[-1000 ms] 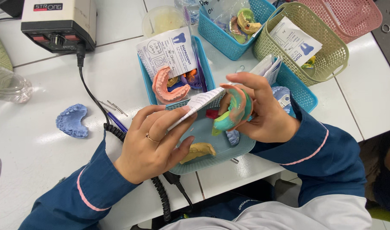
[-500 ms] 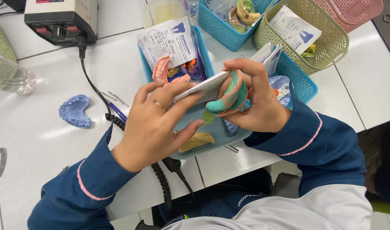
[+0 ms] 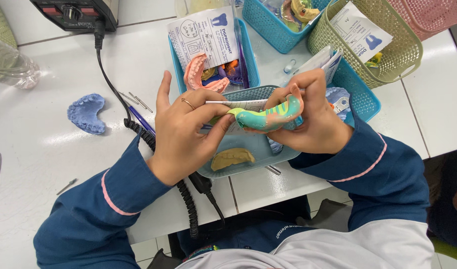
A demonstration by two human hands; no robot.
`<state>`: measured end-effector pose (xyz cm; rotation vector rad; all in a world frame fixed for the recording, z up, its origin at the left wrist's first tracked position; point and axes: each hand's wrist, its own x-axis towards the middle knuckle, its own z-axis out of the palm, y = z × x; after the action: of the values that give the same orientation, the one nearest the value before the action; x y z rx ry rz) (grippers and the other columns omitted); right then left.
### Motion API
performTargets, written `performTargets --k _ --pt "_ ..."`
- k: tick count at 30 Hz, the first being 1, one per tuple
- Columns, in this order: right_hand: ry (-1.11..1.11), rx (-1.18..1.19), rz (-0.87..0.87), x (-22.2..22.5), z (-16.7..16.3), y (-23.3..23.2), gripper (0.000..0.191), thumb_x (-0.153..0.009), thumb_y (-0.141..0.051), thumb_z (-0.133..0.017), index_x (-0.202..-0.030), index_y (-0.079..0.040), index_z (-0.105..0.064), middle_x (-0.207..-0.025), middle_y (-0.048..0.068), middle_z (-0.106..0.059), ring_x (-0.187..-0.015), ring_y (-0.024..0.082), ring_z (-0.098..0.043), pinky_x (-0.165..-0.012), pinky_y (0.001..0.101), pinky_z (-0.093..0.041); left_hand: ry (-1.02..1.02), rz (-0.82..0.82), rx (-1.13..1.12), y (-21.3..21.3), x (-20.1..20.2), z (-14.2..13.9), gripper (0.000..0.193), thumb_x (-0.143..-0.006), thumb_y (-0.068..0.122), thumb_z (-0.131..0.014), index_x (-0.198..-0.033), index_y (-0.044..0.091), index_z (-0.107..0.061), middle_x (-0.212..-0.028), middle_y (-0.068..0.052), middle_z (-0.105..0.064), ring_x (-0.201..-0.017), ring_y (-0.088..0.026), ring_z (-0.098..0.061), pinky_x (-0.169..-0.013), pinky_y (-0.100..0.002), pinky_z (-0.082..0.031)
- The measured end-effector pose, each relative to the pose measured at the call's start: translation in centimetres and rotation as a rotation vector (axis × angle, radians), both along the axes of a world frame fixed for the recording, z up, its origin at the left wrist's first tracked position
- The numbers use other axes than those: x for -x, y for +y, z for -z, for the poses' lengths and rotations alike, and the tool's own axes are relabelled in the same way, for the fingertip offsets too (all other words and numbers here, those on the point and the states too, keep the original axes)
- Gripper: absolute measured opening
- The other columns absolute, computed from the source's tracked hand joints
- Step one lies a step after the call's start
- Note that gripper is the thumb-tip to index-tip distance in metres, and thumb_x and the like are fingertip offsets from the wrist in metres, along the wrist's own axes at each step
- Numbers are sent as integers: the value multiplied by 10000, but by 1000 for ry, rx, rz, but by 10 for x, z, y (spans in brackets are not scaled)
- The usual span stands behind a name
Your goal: The person handles multiple dental prostheses and molds, fitting them together and using a metal tool to scrape and adjust the surface of a yellow mold. The person also reviews a printed document and applies a small amount of material from a container to a prosthesis.
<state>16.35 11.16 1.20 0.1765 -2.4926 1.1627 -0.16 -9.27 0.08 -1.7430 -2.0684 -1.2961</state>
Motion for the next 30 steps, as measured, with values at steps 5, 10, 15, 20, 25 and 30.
performTargets --k 5,10,15,20,25,30 --pt "-325 115 32 1 -12 5 490 -804 -65 -841 -1209 45 -588 -1008 97 -737 -906 146 -752 -785 264 -609 -171 -18 -21 -1 -5 8 43 -905 120 -797 -894 123 -756 -983 26 -721 -937 -143 -689 -1269 -669 -111" --pt "-742 430 51 16 -31 10 237 -797 -82 -782 -1005 17 -725 -762 115 -772 -647 170 -783 -602 319 -674 -287 -38 -84 -4 -7 13 57 -958 125 -762 -914 105 -733 -1025 3 -722 -1017 -176 -703 -1277 -649 -129" --pt "-655 -64 -153 29 -40 -2 181 -852 -182 -778 -978 -52 -773 -866 90 -805 -745 201 -784 -700 329 -625 -361 -53 -117 -7 -3 15 62 -992 133 -735 -938 104 -729 -1037 3 -722 -1026 -187 -704 -1284 -636 -157" --pt "-736 -656 -277 40 -22 -38 369 -784 -267 -767 -1136 -159 -750 -901 112 -742 -811 336 -708 -705 455 -552 -354 -70 -120 -8 -3 17 59 -1002 141 -732 -953 107 -733 -1042 3 -722 -1034 -185 -702 -1280 -636 -169" --pt "-699 -577 -292 48 -5 -56 281 -749 -250 -765 -1005 -135 -749 -875 94 -721 -807 323 -707 -684 462 -549 -346 -73 -133 -10 -7 19 62 -999 142 -729 -954 100 -720 -1048 -4 -712 -1056 -195 -698 -1281 -629 -194" --pt "-720 -569 -265 42 -7 -54 262 -810 -188 -725 -1038 -90 -640 -833 98 -716 -824 318 -709 -709 459 -551 -347 -71 -139 -12 -4 19 60 -1009 137 -730 -964 96 -731 -1037 -8 -709 -1034 -195 -697 -1279 -623 -207"
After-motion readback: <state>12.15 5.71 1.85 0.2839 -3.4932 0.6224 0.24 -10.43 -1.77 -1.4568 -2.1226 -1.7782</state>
